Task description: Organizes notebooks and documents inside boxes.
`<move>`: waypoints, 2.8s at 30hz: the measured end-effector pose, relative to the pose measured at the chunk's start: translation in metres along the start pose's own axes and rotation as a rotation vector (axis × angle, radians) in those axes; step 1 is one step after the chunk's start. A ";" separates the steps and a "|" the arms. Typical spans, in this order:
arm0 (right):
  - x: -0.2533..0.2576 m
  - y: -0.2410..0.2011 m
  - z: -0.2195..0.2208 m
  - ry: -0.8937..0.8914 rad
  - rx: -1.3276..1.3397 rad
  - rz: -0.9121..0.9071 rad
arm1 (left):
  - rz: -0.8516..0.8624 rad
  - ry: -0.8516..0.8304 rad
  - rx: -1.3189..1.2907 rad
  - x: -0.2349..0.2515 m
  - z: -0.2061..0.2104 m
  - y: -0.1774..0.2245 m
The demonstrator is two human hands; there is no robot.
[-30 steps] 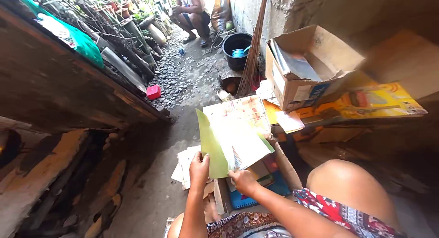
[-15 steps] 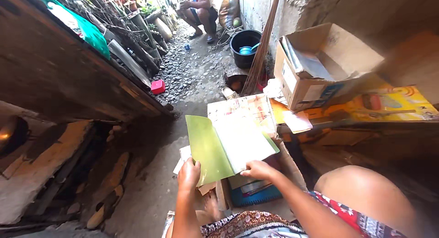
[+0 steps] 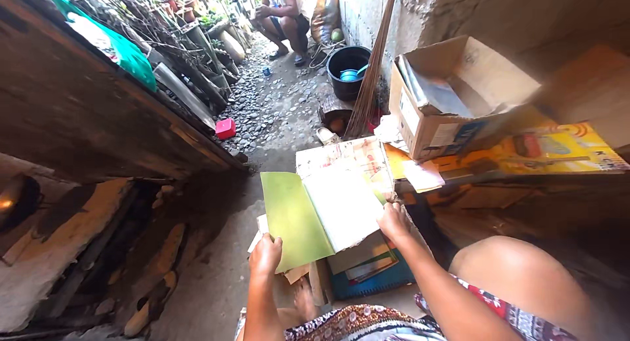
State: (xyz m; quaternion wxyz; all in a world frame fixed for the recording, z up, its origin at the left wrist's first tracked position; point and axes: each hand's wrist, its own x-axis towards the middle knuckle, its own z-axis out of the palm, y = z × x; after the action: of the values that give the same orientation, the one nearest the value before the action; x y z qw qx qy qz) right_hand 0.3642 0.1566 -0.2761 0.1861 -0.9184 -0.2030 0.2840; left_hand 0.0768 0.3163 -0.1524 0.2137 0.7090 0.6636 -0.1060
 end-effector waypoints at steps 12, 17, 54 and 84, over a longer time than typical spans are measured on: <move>0.009 -0.004 0.003 -0.127 0.310 0.080 | 0.016 0.005 -0.066 0.004 0.005 0.000; -0.003 -0.014 0.003 -0.021 0.385 0.040 | 0.028 0.027 -0.132 0.006 0.008 0.001; -0.091 -0.075 0.071 -0.265 0.625 -0.669 | 0.332 0.093 -0.215 -0.001 0.022 0.025; -0.103 -0.082 0.089 -0.279 0.603 -0.725 | 0.180 0.006 -0.126 0.007 0.032 0.038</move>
State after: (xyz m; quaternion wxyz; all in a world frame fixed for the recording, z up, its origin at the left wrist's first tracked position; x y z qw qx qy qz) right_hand 0.2111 0.1973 -0.2611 0.5015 -0.6472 -0.4412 0.3673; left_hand 0.1197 0.3075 -0.1780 0.2643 0.7514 0.6032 -0.0423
